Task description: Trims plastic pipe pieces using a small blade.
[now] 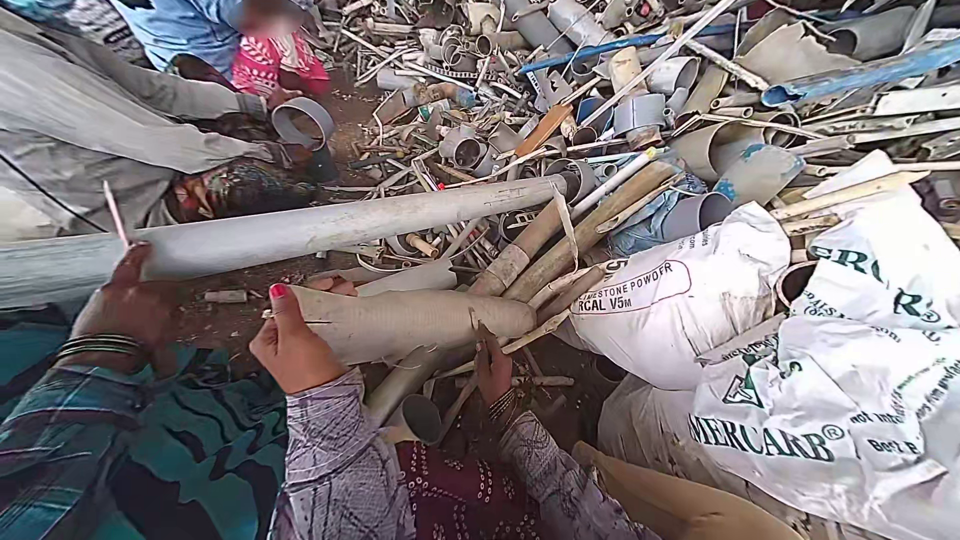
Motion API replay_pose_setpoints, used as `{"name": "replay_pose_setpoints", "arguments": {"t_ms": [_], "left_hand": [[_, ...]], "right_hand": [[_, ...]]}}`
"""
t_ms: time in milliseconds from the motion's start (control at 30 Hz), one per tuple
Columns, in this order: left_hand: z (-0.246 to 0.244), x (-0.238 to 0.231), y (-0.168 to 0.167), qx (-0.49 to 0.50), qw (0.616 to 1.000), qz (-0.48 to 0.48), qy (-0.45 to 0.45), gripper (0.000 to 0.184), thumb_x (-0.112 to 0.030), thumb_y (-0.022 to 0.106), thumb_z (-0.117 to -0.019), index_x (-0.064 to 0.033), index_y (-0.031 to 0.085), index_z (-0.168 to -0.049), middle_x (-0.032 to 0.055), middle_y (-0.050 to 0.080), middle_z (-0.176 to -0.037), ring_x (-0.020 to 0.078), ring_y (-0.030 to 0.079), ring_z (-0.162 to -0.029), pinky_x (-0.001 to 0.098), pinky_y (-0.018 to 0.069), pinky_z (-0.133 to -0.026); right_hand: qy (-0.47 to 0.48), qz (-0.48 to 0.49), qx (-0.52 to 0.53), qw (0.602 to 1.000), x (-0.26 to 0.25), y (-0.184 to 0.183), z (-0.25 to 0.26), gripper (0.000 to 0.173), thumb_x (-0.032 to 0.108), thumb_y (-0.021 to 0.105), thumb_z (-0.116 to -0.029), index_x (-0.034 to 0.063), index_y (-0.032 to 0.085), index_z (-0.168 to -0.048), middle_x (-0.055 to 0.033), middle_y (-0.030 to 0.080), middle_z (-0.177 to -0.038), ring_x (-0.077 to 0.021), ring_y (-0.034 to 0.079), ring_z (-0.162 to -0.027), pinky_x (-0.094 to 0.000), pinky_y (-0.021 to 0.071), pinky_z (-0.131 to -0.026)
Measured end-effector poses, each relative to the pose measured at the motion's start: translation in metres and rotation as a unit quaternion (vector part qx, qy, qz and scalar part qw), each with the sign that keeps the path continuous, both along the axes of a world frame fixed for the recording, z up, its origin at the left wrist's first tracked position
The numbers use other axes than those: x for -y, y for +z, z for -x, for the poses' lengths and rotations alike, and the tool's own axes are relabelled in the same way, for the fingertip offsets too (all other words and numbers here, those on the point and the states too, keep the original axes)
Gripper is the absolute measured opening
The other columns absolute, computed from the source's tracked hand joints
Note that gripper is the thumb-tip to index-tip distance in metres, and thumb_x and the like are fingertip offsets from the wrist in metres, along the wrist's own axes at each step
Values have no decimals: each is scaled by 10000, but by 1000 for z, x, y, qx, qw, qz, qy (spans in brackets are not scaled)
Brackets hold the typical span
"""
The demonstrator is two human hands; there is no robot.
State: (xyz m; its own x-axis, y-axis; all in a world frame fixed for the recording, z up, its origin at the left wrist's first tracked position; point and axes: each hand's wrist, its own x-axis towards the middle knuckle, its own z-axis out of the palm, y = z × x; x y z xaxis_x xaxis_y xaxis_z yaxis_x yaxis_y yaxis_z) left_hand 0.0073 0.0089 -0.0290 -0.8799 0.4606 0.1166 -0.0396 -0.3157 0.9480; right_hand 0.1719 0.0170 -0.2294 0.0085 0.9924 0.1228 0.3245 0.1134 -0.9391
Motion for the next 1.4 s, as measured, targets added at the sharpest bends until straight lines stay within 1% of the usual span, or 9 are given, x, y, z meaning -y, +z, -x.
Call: {"name": "replay_pose_setpoints", "arguments": {"t_ms": [200,333,467,567,700,1000,1133,1233,1400], "left_hand": [[2,0,-2,-11,999,-28,-12,431,-81,256,-1104,-69,607,-854,-50,721,-679,58,715,-624,229,616,-649],[-4,-5,-1,-9,999,-38,6,435,-76,243,-1104,-74,582,-831,-39,713,-660,69,711,-599,232,611,-621],[-5,-3,-2,-15,999,-33,7,433,-83,255,-1105,-76,588,-828,-42,714,-659,65,709,-597,229,608,-615],[-3,-5,-2,-23,999,-35,24,422,-67,271,-1100,-83,580,-812,-50,706,-653,53,703,-596,223,604,-619],[-6,-4,-1,-24,999,-37,18,412,-70,268,-1101,-73,575,-828,-40,707,-655,67,708,-591,229,609,-612],[-8,-4,-2,-28,998,-53,10,420,-72,279,-1097,-94,592,-818,-48,711,-662,61,707,-603,228,608,-614],[-3,-5,-5,-43,997,-70,0,351,-57,291,-1085,-64,599,-916,-47,721,-707,76,715,-624,249,621,-636],[-7,-6,-1,-43,997,-61,10,399,-60,289,-1084,-87,607,-845,-52,719,-679,63,709,-608,232,611,-620],[-9,-3,-1,-56,994,-89,-21,446,-46,261,-1073,-107,618,-813,-44,726,-673,72,716,-608,229,612,-609]], "right_hand": [[-88,324,130,933,-67,-42,-74,466,120,440,-1098,48,401,-1556,-304,618,-1334,-454,611,-1233,-563,446,-1069],[-37,226,150,962,-55,-24,-58,446,93,442,-1085,17,453,-1525,-312,695,-1113,-452,685,-995,-560,501,-940],[-65,301,151,939,-65,-39,-78,460,118,433,-1099,42,408,-1551,-318,653,-1252,-462,652,-1144,-565,476,-1017],[-41,242,140,959,-60,-40,-71,451,108,432,-1096,13,425,-1537,-305,692,-1050,-416,677,-898,-538,510,-888],[-25,290,152,945,-66,-40,-85,463,123,415,-1105,10,389,-1553,-330,648,-1243,-461,646,-1145,-555,463,-1035],[21,259,182,948,-79,-22,-82,452,95,412,-1095,29,421,-1542,-308,660,-1205,-432,656,-1070,-527,483,-968],[23,294,194,936,-86,-22,-91,469,102,402,-1098,36,383,-1563,-296,579,-1399,-436,582,-1288,-540,417,-1111],[40,271,187,943,-87,-18,-83,459,108,403,-1098,54,413,-1554,-310,650,-1241,-440,647,-1119,-546,463,-1010],[13,319,185,930,-93,-26,-96,465,111,415,-1098,31,394,-1555,-298,560,-1421,-431,562,-1314,-541,405,-1124]]}}
